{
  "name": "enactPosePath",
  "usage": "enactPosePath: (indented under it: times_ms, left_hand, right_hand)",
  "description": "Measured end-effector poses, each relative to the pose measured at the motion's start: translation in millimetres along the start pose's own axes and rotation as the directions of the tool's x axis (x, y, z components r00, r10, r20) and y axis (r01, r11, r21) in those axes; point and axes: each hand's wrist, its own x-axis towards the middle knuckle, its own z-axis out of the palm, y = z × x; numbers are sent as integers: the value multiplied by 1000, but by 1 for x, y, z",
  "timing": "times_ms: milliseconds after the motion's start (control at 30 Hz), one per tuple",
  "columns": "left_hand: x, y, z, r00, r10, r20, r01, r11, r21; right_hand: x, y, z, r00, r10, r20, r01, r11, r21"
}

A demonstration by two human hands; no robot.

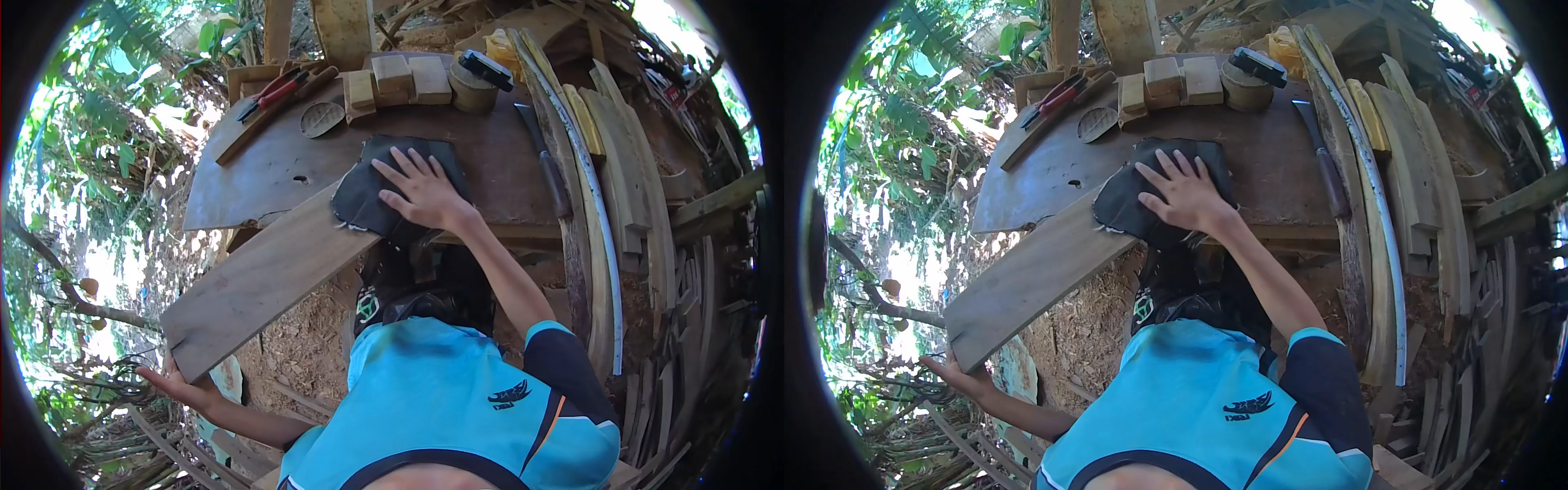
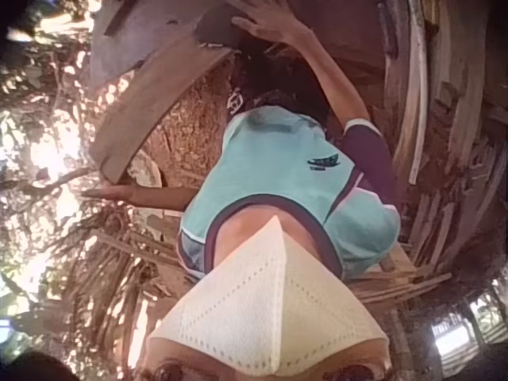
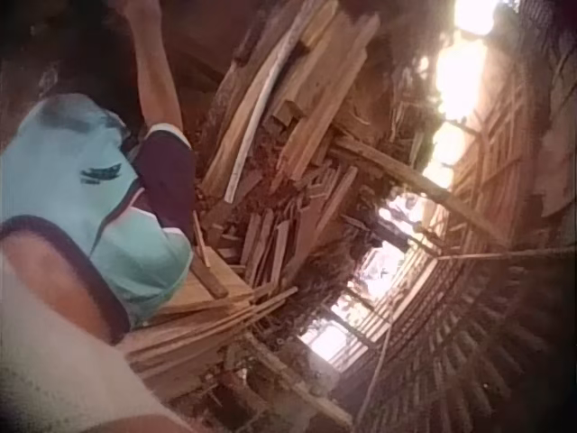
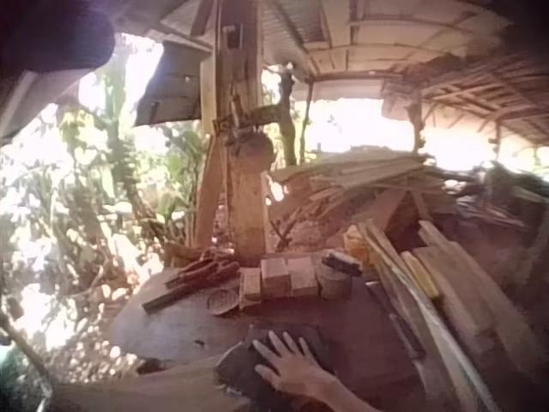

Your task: The person smooths a wooden plank with a sanding block, measures it with a tape measure, and then uses a chisel and mallet to carve holes into the wood. The person finishes by sanding the plank again.

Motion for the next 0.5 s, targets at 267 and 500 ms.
enactPosePath:
  times_ms: [267, 500]
  left_hand:
    - [-19, 25, 23, 998, -32, -54, 20, 978, -205]
    - [-21, 35, 20, 996, 30, 81, 1, 933, -359]
  right_hand:
    - [16, -175, 18, 557, -801, -219, 830, 548, 103]
    - [51, -271, 32, 372, -882, -290, 907, 278, 317]
